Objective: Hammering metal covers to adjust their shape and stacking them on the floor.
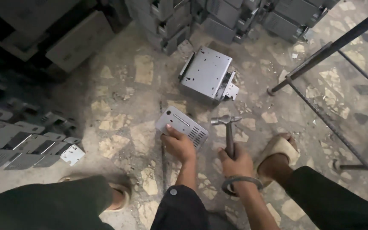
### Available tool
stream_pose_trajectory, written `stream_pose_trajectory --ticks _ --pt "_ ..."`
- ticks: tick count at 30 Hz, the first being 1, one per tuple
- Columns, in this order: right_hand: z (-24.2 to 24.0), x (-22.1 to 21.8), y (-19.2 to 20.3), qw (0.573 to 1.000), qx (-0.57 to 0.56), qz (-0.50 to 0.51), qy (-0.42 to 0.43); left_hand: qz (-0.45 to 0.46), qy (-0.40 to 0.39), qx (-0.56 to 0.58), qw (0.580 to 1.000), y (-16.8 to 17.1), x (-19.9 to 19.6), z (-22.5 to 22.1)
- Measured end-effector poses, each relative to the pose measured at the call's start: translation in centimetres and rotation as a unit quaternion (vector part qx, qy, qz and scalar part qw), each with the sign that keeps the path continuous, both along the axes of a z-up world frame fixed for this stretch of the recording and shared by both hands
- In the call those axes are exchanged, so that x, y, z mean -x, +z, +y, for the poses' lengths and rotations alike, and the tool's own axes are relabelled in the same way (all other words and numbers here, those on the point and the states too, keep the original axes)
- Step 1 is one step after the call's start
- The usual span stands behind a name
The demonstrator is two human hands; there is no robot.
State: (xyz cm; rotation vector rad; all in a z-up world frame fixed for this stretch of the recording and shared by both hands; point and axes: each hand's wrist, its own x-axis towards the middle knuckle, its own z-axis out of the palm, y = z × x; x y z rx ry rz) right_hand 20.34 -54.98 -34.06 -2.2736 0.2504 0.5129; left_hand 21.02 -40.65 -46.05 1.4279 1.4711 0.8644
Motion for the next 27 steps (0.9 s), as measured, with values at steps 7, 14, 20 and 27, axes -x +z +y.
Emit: stream_pose_trajectory --ticks 7,14,20,27 --pt "-2.1 0.9 -4.8 0.993 -0.015 -0.062 -0.099 0.057 -0.007 -0.049 0.997 -1.4 -0.1 0.2" --pt "-2.0 -0.6 -2.7 1.000 0.006 0.027 0.004 0.036 0.001 -0.045 0.998 -1.6 -0.7 0.4" --pt "-3.5 -1.8 -5.6 0.998 -0.060 -0.009 -0.025 0.040 -0.002 -0.048 0.998 -0.5 -0.1 0.5" --pt "-1.8 -2.6 -2.1 0.998 -0.051 0.047 -0.012 0.014 -0.009 -0.026 1.000 0.1 0.3 0.3"
